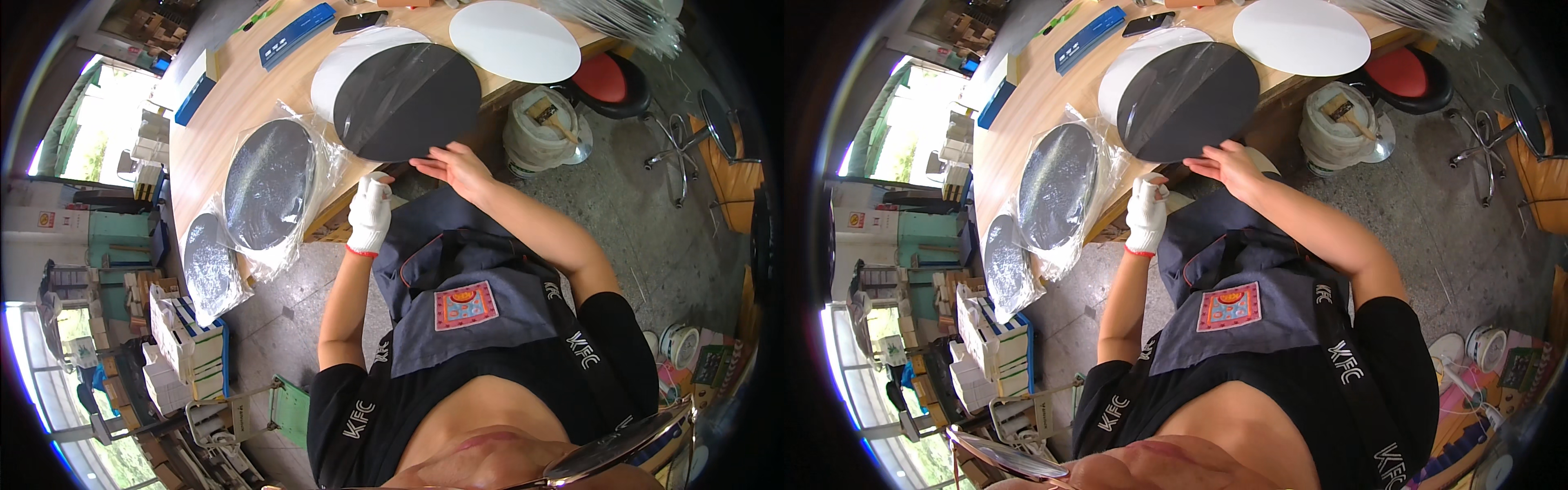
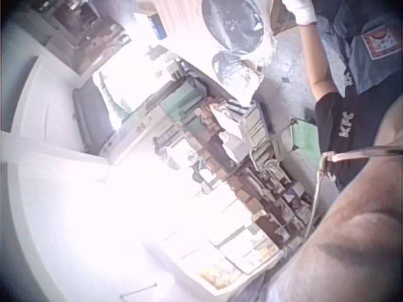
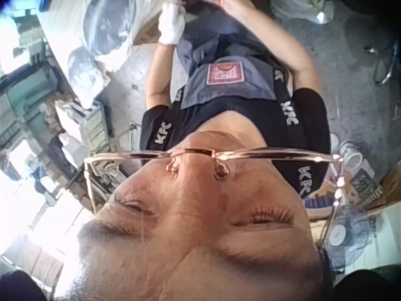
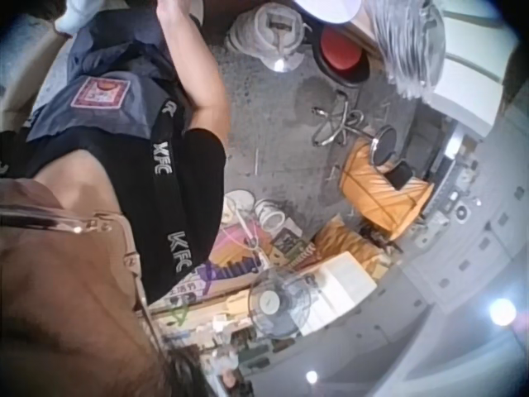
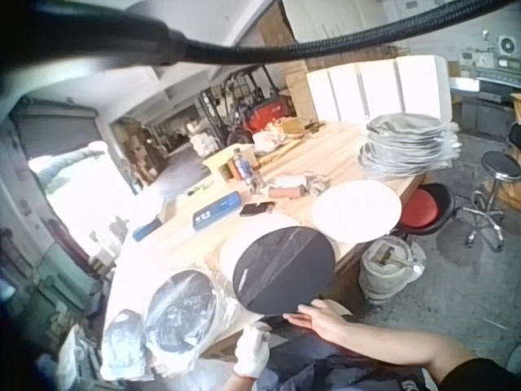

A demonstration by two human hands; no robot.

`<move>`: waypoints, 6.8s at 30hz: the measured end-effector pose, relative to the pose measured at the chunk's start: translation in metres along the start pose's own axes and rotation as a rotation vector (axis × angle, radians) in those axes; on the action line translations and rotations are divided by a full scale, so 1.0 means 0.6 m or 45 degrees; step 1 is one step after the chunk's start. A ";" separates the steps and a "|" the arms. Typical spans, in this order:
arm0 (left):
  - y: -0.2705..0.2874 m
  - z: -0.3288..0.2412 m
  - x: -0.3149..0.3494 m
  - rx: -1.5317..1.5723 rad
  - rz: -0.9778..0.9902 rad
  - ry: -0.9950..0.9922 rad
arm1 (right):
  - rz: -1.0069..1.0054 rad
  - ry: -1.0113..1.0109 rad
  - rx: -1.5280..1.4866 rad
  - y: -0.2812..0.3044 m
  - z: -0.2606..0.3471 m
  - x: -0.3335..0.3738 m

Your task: The person places protective plastic sheets onto various circular discs and puts the covered discs into individual plastic bags.

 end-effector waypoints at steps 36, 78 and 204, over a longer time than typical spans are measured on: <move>-0.165 0.077 -0.002 1.739 -0.955 1.005 | -0.021 -0.039 0.320 0.053 0.056 0.087; -0.141 0.017 0.128 1.084 -0.271 0.759 | -0.247 -0.011 0.336 0.100 0.030 0.198; -0.069 -0.208 -0.199 -0.499 0.652 0.231 | -0.866 1.089 1.881 0.104 0.188 0.026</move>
Point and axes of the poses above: each hand's wrist, its own x-axis away from the middle knuckle, its own y-axis out of the back of the hand, z = x × y, the point moved 4 cm from there along -x, towards the middle knuckle, and after that the axes turned 11 degrees about x, right-handed, at the moved point
